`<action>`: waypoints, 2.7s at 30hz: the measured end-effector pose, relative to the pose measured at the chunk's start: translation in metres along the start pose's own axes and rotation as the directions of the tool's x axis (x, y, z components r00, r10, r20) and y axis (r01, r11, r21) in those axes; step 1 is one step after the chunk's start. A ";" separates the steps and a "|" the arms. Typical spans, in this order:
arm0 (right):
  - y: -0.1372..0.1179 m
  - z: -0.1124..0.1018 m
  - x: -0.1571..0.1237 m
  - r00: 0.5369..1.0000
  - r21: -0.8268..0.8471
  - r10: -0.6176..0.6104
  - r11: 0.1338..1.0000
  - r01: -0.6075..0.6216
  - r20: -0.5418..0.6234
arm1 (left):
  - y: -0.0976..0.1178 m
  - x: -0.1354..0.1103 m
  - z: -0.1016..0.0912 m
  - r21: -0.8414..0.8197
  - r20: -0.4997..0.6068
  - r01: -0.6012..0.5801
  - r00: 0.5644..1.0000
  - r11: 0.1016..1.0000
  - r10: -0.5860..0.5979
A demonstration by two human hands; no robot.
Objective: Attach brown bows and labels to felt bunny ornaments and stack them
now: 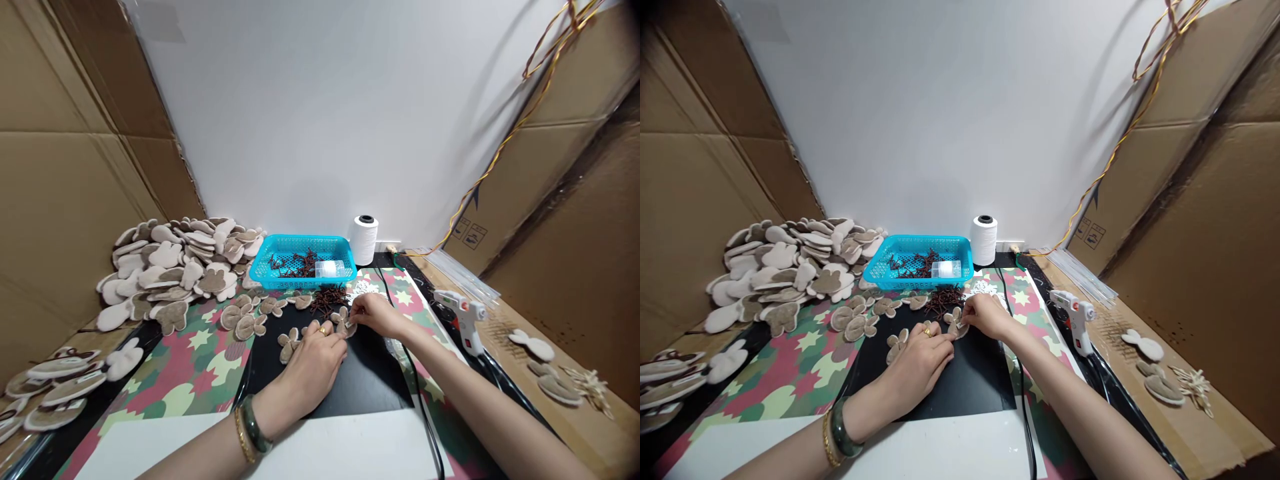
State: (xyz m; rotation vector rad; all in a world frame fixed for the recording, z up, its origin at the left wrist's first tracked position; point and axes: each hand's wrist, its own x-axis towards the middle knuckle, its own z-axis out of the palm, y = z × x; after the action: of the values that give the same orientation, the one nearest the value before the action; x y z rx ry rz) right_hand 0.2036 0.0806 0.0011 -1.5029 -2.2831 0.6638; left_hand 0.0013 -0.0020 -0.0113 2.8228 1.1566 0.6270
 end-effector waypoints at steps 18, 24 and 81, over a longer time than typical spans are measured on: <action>-0.015 0.027 -0.050 0.939 -0.444 -0.335 0.855 0.266 -0.082 | -0.003 0.001 0.002 -0.104 -0.027 -0.001 1.000 0.995 -0.002; -0.027 0.012 -0.060 0.902 0.098 -0.224 0.956 0.277 -0.369 | -0.010 0.006 -0.017 -0.631 -0.143 0.187 0.926 0.753 -0.350; -0.062 0.050 -0.040 0.906 -0.461 -0.407 0.830 0.314 -0.117 | -0.033 -0.042 -0.028 0.061 -0.040 0.087 0.996 0.994 -0.085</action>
State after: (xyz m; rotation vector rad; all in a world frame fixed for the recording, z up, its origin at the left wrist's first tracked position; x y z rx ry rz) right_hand 0.1457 0.0128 -0.0076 -1.1672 -2.5478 -0.1203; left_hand -0.0581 -0.0101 -0.0063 2.8055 1.3188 0.6512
